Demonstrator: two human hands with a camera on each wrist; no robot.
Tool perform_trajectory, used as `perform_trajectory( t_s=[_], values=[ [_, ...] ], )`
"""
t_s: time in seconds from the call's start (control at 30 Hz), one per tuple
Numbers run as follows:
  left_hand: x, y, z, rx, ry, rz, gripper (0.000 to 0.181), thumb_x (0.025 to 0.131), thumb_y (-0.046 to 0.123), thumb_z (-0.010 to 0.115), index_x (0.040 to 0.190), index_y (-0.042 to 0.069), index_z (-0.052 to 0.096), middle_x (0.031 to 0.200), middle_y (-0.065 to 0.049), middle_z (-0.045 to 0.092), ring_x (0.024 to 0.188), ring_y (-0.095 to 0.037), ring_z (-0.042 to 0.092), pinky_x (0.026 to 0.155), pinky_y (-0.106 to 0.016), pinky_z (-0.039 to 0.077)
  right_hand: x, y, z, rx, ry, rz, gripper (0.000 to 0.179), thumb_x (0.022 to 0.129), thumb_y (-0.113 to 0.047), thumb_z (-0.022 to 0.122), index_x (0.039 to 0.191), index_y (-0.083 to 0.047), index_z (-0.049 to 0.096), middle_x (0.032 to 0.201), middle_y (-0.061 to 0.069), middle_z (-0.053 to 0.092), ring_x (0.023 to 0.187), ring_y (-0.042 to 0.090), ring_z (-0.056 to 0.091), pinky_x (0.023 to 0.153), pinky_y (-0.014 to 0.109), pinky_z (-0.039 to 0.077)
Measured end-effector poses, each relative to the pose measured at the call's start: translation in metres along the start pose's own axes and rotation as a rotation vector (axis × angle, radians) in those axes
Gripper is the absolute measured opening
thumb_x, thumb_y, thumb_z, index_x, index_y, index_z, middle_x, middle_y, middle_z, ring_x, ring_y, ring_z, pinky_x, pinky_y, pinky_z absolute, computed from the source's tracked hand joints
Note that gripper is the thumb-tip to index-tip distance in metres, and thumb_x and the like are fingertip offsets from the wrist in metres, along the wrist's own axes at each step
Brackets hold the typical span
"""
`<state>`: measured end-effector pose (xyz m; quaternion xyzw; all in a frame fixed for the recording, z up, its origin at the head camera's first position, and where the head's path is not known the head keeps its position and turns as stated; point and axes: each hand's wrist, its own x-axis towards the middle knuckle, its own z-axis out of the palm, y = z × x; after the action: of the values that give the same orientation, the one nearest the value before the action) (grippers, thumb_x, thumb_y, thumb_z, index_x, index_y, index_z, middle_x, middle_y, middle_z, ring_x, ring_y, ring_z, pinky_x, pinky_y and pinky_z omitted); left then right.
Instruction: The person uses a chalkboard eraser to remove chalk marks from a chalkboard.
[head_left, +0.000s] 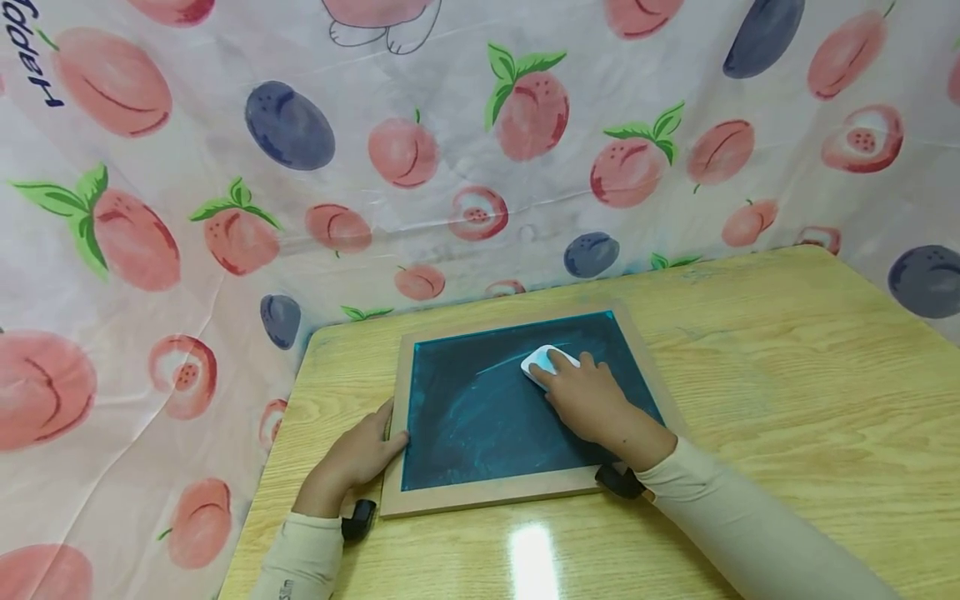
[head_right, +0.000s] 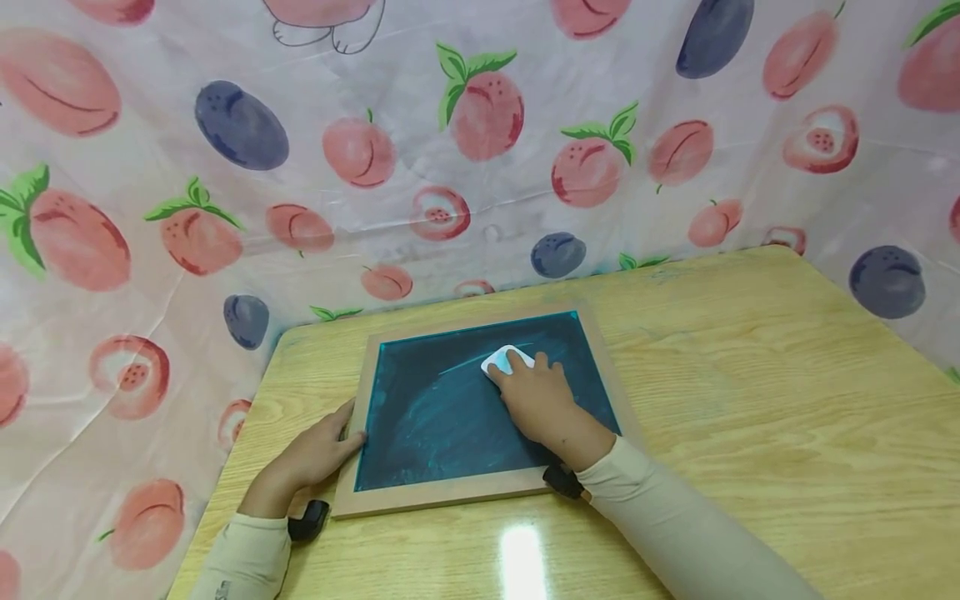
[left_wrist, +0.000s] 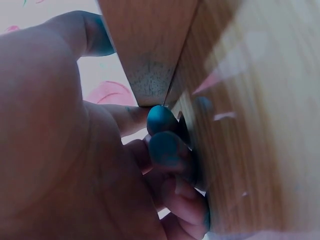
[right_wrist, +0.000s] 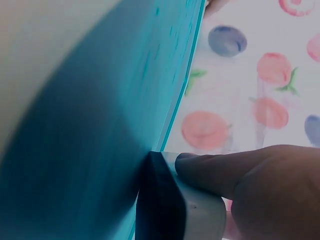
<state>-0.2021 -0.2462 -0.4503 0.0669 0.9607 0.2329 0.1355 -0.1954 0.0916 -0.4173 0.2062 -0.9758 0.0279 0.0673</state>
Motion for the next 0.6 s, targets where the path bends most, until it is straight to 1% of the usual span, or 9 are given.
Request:
perform_trajectory(
  t_s=[0.17,0.3,0.37,0.47,0.6],
  values=[
    [0.0,-0.001,0.001,0.0,0.0,-0.002,0.071,0.1,0.035,0.054,0.161,0.015,0.024,0.141,-0.019,0.055,0.094,-0.023,0.063,0.083,-0.045,0.051,-0.001,-0.019,0.002,0.013,-0.003,-0.06,0.045,0.096,-0.023,0.067,0.14,-0.021,0.06,0.144,0.018,0.055,0.101,0.047,0.061,0.076,0.058,0.053],
    [-0.001,-0.002,0.001,0.002,0.001,-0.001,0.071,0.101,0.036,0.054,0.161,0.015,0.023,0.144,-0.019,0.053,0.101,-0.026,0.063,0.087,-0.048,0.05,-0.005,-0.035,0.003,0.036,0.001,-0.147,0.045,0.097,-0.023,0.067,0.141,-0.021,0.059,0.144,0.018,0.055,0.102,0.047,0.061,0.075,0.056,0.054],
    [-0.001,-0.001,0.001,0.004,0.003,0.002,0.071,0.101,0.035,0.054,0.161,0.015,0.023,0.144,-0.019,0.053,0.102,-0.026,0.063,0.088,-0.048,0.05,-0.006,-0.04,0.003,0.039,0.007,-0.194,0.045,0.096,-0.023,0.067,0.141,-0.021,0.059,0.143,0.018,0.056,0.1,0.045,0.062,0.074,0.054,0.054],
    [0.0,-0.001,0.001,0.002,0.005,0.007,0.071,0.1,0.035,0.053,0.161,0.015,0.023,0.144,-0.019,0.054,0.102,-0.026,0.063,0.088,-0.049,0.049,-0.007,-0.043,0.002,0.024,0.016,-0.238,0.045,0.096,-0.023,0.068,0.14,-0.022,0.06,0.142,0.016,0.057,0.096,0.042,0.063,0.07,0.052,0.055],
    [0.0,0.0,0.0,0.011,0.004,0.012,0.071,0.101,0.035,0.053,0.161,0.013,0.022,0.144,-0.02,0.053,0.104,-0.028,0.062,0.088,-0.049,0.049,-0.005,-0.036,-0.001,0.019,-0.001,-0.233,0.044,0.096,-0.024,0.068,0.14,-0.024,0.061,0.143,0.015,0.057,0.1,0.042,0.064,0.072,0.052,0.056]
  ],
)
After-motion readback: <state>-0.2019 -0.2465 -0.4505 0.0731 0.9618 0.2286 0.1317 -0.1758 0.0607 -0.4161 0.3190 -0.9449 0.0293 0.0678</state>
